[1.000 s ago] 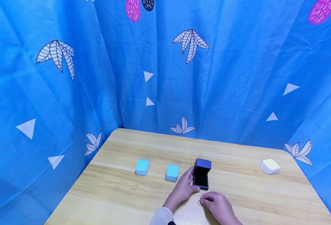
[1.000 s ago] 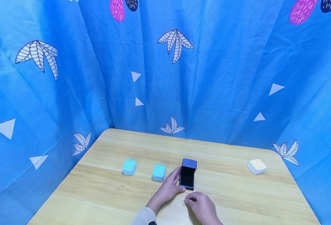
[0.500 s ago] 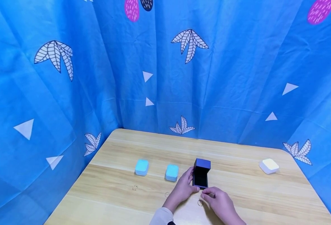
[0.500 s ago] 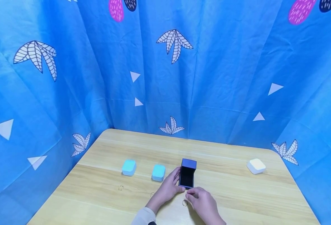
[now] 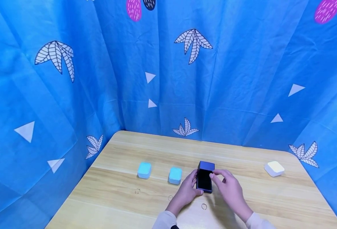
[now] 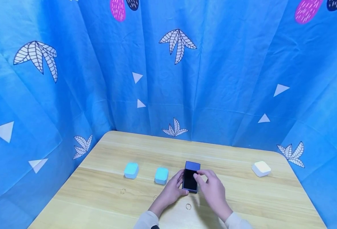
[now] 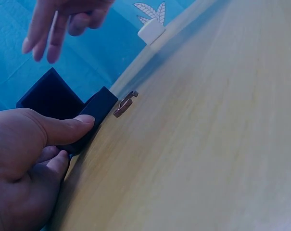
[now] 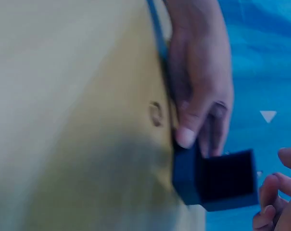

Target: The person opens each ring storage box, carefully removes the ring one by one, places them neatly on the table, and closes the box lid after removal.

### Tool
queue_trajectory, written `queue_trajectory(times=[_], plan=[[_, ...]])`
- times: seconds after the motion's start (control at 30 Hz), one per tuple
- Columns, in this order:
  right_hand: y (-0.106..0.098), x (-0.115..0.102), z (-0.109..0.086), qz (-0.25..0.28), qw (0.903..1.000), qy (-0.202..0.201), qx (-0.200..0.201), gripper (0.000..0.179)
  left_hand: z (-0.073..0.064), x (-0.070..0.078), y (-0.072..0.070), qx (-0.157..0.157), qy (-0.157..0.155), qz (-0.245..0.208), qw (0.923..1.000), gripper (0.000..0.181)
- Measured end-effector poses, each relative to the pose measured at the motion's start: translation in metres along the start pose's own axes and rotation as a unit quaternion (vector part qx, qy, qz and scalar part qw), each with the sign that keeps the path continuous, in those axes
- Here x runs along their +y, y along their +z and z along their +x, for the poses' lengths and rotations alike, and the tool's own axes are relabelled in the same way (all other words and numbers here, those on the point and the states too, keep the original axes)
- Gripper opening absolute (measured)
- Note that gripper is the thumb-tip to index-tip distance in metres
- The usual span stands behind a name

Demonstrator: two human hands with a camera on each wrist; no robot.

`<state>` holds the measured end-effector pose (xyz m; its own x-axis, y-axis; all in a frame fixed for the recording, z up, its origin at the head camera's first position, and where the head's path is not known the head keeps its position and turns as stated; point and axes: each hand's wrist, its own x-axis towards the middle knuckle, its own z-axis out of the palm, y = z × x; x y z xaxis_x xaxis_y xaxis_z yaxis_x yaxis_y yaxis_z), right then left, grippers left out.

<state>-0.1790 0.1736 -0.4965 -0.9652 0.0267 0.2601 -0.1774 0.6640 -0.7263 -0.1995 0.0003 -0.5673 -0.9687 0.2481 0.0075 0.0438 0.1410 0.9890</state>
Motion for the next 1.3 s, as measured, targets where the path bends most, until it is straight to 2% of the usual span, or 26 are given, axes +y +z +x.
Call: queue_trajectory(times=[0.1, 0.2, 0.3, 0.4, 0.6, 0.8, 0.9, 1.03, 1.3], plan=[[-0.004, 0.0, 0.013, 0.008, 0.9998, 0.015, -0.005, 0.041, 0.0, 0.0, 0.0, 0.002, -0.001, 0.0, 1.0, 0.093], [-0.005, 0.004, 0.024, 0.05, 0.9971, 0.046, -0.035, 0.051, -0.001, 0.001, 0.0, 0.003, 0.002, 0.002, 1.0, 0.093], [-0.003, 0.009, 0.033, 0.106, 0.9872, 0.095, -0.07, 0.059, -0.001, 0.002, 0.0, 0.004, 0.001, 0.003, 1.0, 0.093], [0.001, 0.013, 0.04, 0.149, 0.9749, 0.14, -0.089, 0.063, -0.002, 0.002, 0.0, 0.005, -0.003, 0.005, 1.0, 0.092], [0.01, 0.022, 0.047, 0.186, 0.9616, 0.173, -0.105, 0.067, -0.002, 0.002, 0.001, 0.006, -0.009, 0.007, 0.9999, 0.091], [0.017, 0.03, 0.046, 0.233, 0.9419, 0.21, -0.12, 0.066, -0.001, 0.0, 0.0, 0.008, -0.018, 0.01, 0.9998, 0.091], [0.02, 0.034, 0.045, 0.25, 0.9345, 0.22, -0.126, 0.068, -0.001, 0.0, 0.0, 0.007, -0.02, 0.011, 0.9997, 0.091], [0.023, 0.039, 0.043, 0.263, 0.9295, 0.223, -0.131, 0.07, -0.001, 0.0, 0.0, 0.006, -0.021, 0.011, 0.9997, 0.091], [0.025, 0.04, 0.042, 0.275, 0.928, 0.21, -0.139, 0.066, 0.0, 0.001, 0.0, 0.009, -0.019, 0.025, 0.9995, 0.091]])
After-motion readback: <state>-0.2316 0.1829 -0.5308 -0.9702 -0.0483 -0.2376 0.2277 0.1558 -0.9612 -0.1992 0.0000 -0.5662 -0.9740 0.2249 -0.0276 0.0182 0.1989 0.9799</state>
